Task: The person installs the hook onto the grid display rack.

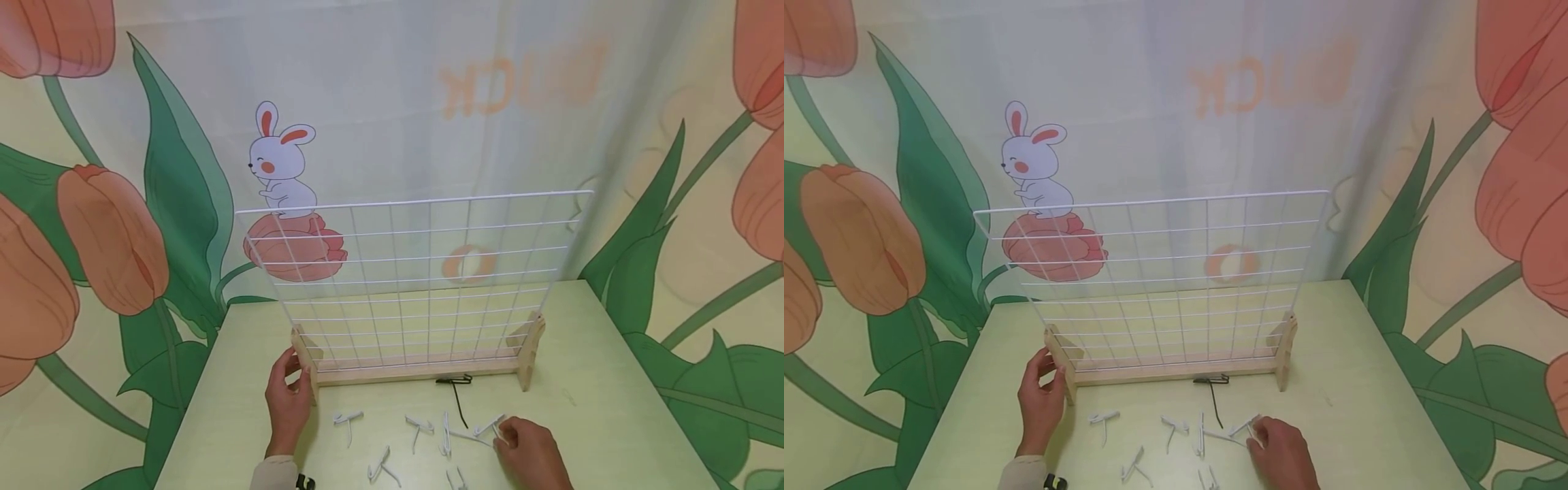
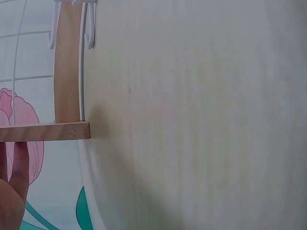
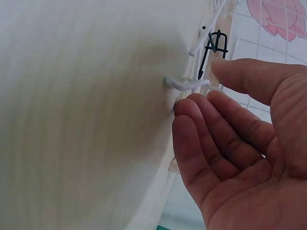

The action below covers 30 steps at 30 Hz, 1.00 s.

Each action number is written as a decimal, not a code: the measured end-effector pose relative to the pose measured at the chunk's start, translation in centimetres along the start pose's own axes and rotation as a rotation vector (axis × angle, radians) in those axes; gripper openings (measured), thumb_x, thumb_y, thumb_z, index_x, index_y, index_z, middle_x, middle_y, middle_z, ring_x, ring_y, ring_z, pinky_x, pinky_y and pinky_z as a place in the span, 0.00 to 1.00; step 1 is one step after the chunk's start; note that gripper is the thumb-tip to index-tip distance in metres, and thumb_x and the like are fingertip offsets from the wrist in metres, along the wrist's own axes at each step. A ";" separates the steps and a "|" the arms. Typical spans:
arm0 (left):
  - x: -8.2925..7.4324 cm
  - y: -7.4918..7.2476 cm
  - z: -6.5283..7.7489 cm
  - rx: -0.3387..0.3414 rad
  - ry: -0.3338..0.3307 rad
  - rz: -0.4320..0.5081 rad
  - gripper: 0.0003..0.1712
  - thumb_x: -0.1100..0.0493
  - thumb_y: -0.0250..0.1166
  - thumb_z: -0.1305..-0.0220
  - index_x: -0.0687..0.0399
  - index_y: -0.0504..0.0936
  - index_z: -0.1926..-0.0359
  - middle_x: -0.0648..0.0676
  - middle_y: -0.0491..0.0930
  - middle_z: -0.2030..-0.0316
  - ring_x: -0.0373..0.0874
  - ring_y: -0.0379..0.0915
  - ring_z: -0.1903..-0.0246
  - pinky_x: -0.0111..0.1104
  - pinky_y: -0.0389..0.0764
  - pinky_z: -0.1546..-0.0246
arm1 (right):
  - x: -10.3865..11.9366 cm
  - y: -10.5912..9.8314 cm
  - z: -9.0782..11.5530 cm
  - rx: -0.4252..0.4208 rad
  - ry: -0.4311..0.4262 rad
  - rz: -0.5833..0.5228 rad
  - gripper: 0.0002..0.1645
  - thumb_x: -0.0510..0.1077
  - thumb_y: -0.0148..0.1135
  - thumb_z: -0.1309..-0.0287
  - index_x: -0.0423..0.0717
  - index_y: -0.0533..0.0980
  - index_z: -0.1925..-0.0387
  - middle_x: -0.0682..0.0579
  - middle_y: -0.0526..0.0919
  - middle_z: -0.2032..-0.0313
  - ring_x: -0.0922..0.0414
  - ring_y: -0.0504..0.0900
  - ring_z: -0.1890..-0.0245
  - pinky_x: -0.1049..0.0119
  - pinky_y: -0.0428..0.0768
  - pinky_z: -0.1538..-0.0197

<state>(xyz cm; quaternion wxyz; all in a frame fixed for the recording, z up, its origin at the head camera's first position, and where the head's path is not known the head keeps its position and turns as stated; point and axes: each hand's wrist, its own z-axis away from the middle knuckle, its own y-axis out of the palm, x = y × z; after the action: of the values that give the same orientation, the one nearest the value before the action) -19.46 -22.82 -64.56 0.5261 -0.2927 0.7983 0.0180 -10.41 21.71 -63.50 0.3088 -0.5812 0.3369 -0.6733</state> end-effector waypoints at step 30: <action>-4.2 -0.2 0.3 -0.046 -0.004 0.032 0.29 0.76 0.66 0.32 0.60 0.76 0.32 0.65 0.82 0.47 0.53 0.80 0.48 0.17 0.81 0.60 | 0.7 0.4 -0.7 0.092 0.079 0.050 0.04 0.38 0.75 0.43 0.47 0.85 0.67 0.59 0.80 0.75 0.60 0.76 0.73 0.59 0.77 0.66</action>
<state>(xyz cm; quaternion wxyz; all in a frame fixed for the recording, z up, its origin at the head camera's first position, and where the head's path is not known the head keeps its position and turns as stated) -18.00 -20.96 -61.04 0.5205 -0.2919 0.8011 0.0453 -11.15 20.93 -63.47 0.3382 -0.5310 0.3319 -0.7025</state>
